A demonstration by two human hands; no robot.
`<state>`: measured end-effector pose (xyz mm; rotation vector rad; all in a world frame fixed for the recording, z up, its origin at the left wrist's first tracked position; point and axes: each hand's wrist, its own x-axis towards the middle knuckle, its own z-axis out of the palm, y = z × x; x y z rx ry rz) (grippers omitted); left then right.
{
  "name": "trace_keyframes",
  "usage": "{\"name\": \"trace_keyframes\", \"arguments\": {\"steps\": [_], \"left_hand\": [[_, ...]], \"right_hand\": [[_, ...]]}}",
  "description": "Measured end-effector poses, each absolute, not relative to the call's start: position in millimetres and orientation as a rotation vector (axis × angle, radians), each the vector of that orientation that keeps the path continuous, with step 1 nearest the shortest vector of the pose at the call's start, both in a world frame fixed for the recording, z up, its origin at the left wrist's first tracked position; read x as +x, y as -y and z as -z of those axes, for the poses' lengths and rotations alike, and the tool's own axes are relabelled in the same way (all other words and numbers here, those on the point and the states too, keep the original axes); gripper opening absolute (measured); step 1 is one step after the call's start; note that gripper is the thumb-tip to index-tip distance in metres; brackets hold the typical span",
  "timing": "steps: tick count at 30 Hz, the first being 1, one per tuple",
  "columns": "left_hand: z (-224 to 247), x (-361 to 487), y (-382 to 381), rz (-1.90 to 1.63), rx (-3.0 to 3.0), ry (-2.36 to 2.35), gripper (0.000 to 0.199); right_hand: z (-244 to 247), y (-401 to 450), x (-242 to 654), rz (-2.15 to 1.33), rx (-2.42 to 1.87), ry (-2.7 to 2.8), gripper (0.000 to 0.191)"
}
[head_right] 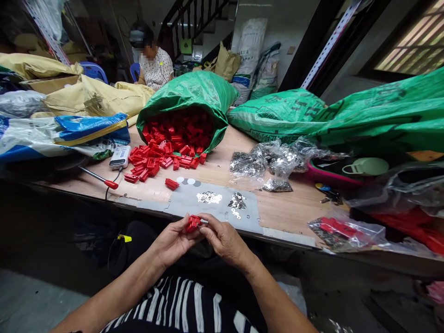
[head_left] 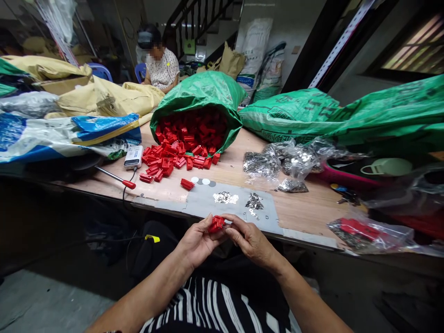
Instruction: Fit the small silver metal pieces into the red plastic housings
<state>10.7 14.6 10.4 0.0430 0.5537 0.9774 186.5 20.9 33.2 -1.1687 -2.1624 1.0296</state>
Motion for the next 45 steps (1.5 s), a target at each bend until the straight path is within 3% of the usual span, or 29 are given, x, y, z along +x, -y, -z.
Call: {"name": "trace_keyframes", "arguments": {"steps": [3, 11, 21, 32, 40, 45], "left_hand": [[-9.4, 12.9, -12.5, -0.962, 0.022, -0.549, 0.020], [-13.0, 10.7, -13.3, -0.954, -0.046, -0.580, 0.026], [-9.1, 9.4, -14.9, -0.988, -0.040, -0.551, 0.025], [16.1, 2.9, -9.8, -0.923, 0.038, -0.693, 0.016], [60.0, 0.3, -17.1, -0.858, 0.034, -0.879, 0.014], [64.1, -1.7, -21.0, -0.880, 0.014, -0.930, 0.011]], "right_hand": [[-29.7, -24.2, 185.1, -0.928, -1.156, 2.103, 0.028], [-36.1, -24.2, 188.3, -1.076, -1.136, 2.216, 0.037], [-30.2, -25.3, 181.4, -0.913, -1.195, 2.188, 0.032], [-18.4, -39.7, 173.7, -1.234, -1.174, 1.943, 0.036], [-20.5, -74.6, 144.9, -0.844, -1.189, 2.150, 0.023], [-19.3, -103.5, 111.2, -0.560, -1.132, 2.355, 0.026]]}}
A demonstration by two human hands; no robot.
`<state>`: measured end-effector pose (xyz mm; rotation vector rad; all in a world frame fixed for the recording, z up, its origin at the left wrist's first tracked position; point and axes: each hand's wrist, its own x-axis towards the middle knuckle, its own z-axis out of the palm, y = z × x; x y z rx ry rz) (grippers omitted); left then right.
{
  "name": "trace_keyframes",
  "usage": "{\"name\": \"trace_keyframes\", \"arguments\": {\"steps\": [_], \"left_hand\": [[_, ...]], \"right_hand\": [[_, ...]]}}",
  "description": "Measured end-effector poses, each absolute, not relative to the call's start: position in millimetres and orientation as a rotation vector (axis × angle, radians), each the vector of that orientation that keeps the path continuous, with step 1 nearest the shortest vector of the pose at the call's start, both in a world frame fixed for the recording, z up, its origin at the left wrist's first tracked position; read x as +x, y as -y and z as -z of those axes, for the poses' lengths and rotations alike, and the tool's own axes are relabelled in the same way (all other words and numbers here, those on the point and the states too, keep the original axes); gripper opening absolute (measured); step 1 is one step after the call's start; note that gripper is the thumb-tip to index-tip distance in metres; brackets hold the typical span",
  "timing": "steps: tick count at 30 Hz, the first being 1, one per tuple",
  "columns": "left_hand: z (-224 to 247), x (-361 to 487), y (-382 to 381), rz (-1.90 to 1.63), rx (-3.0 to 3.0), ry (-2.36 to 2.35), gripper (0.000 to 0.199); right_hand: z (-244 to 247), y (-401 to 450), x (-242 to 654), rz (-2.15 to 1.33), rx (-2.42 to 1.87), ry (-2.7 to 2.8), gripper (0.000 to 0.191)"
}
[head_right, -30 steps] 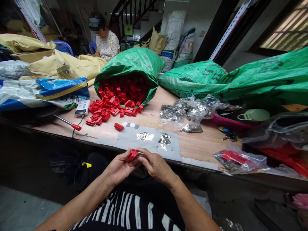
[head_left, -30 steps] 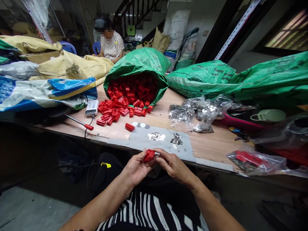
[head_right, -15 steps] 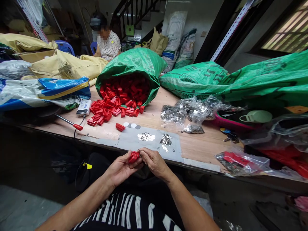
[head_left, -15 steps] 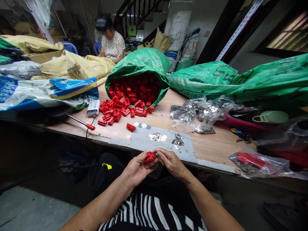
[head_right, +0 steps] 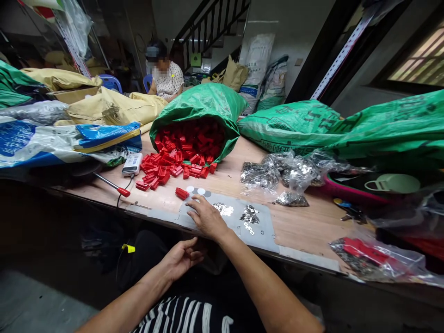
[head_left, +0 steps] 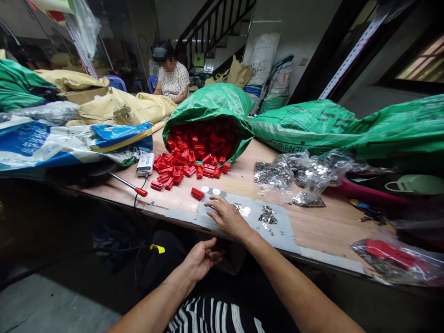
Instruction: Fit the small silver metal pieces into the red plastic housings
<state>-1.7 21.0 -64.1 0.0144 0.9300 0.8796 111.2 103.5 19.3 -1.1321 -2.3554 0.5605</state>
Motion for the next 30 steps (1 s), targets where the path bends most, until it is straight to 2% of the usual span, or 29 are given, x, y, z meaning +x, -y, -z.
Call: {"name": "trace_keyframes", "arguments": {"steps": [6, 10, 19, 21, 26, 28, 30], "left_hand": [[53.0, -7.2, -12.5, -0.869, 0.111, -0.885, 0.022], [34.6, -14.7, -8.5, -0.941, 0.259, -0.747, 0.021], [5.1, -13.8, -7.4, -1.329, 0.382, -0.764, 0.031], [4.4, -9.3, -4.7, -1.302, 0.421, -0.773, 0.034], [3.1, 0.4, 1.3, -1.170, 0.424, -0.748, 0.026], [1.4, 1.7, 1.9, -1.127, 0.453, -0.740, 0.026], [0.2, 1.5, 1.8, -1.102, 0.475, -0.745, 0.028]], "right_hand": [[-15.1, -128.9, 75.1, -0.439, -1.247, 2.517, 0.029], [-14.2, -127.6, 69.9, -0.456, -1.215, 2.506, 0.025], [-41.8, -49.6, 121.9, -0.866, -0.907, 2.220, 0.020], [-44.1, -34.6, 135.0, -0.967, -0.906, 2.189, 0.019], [-43.6, -14.6, 162.8, -1.207, -0.960, 2.065, 0.014], [-39.7, -13.1, 176.4, -1.164, -1.023, 2.018, 0.013], [-32.5, -15.3, 194.2, -0.973, -1.206, 1.958, 0.013]]}}
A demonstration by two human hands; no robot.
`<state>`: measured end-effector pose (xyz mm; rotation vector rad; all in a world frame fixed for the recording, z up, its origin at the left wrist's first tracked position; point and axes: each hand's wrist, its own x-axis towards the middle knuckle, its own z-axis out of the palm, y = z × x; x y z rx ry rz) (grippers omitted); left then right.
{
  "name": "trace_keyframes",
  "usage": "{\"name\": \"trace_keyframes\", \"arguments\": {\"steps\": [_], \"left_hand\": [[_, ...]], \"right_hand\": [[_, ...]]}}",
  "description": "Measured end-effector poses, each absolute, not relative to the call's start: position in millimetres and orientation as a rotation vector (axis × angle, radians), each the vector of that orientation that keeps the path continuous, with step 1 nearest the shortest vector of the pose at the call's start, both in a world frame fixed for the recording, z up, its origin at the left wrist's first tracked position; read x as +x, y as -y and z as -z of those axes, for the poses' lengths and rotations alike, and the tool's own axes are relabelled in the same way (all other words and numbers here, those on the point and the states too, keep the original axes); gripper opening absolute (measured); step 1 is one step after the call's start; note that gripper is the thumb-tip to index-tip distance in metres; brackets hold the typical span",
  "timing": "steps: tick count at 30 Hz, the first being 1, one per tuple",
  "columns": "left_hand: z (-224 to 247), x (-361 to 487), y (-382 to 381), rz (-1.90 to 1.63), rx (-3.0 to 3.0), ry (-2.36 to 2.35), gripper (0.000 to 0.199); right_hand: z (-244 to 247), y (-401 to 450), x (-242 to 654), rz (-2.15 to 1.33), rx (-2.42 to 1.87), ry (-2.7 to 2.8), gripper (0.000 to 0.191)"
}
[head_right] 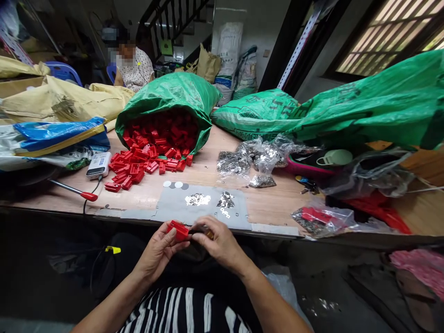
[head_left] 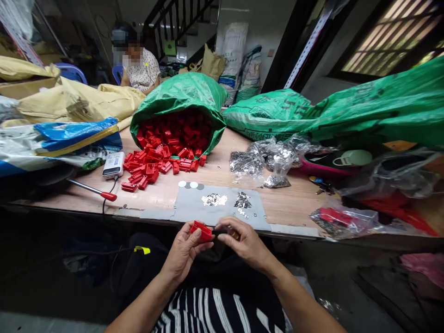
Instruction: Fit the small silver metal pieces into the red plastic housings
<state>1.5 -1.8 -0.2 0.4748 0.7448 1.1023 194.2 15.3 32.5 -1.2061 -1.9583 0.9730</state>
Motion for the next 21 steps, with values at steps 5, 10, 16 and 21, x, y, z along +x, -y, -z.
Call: {"name": "trace_keyframes", "arguments": {"steps": [5, 10, 16, 21], "left_hand": [[1.2, 1.1, 1.3, -1.093, 0.447, -0.744, 0.025], [1.2, 4.3, 1.5, -1.078, 0.473, -0.739, 0.025], [0.1, 3.9, 3.0, -1.086, 0.532, -0.790, 0.027], [2.9, 4.2, 2.2, -1.119, 0.573, -0.832, 0.031]], "right_hand": [[-9.5, -25.4, 242.2, -0.358, -1.766, 1.796, 0.012], [-0.6, -27.9, 254.5, -0.208, -1.892, 1.863, 0.012], [2.0, -30.5, 250.2, -0.113, -1.902, 1.873, 0.013], [2.2, -32.3, 257.0, -0.035, -1.889, 1.804, 0.016]]}}
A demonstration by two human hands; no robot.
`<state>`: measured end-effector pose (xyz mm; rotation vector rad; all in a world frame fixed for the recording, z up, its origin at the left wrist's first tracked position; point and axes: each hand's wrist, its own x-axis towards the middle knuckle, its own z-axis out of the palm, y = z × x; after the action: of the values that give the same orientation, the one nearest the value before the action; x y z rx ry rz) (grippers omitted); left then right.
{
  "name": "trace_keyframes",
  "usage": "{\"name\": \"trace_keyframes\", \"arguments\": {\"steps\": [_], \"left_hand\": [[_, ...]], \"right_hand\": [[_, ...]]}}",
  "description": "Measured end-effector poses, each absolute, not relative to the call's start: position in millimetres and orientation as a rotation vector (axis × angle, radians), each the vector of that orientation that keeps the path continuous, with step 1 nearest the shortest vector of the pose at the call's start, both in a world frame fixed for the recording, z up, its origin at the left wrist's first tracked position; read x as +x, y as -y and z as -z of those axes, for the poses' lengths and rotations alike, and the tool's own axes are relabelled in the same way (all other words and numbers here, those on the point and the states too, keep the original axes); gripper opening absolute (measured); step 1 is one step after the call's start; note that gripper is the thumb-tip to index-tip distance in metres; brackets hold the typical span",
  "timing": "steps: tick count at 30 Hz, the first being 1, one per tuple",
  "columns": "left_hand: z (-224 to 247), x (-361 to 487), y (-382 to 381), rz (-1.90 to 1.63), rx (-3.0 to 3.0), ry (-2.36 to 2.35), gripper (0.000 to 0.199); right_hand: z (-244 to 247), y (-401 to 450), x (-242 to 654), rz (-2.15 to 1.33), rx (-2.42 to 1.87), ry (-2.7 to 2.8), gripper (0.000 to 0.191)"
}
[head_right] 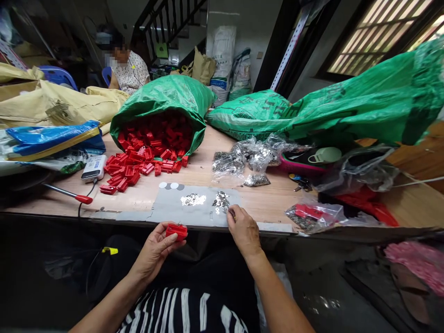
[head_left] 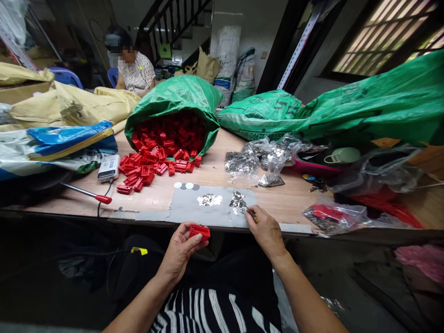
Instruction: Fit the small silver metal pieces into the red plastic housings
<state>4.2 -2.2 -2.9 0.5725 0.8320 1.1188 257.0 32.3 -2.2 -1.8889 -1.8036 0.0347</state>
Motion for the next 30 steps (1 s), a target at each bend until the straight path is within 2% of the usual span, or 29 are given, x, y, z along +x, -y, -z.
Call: {"name": "trace_keyframes", "arguments": {"steps": [9, 16, 23, 30], "left_hand": [[-4.3, 6.4, 1.3, -1.304, 0.812, -0.995, 0.032], [-2.3, 1.8, 6.3, -1.280, 1.038, -1.099, 0.036], [-6.6, 1.4, 9.3, -1.310, 1.096, -1.078, 0.033], [8.4, -0.9, 7.2, -1.398, 1.481, -1.163, 0.034]], "right_hand": [[-31.9, -15.4, 214.1, -0.640, -1.451, 1.865, 0.016], [-37.2, -11.2, 178.8, -0.644, -1.275, 2.044, 0.007], [-32.8, -14.2, 173.6, -0.620, -1.196, 2.142, 0.011], [-35.9, -16.3, 183.8, -0.966, -1.152, 2.035, 0.017]]}}
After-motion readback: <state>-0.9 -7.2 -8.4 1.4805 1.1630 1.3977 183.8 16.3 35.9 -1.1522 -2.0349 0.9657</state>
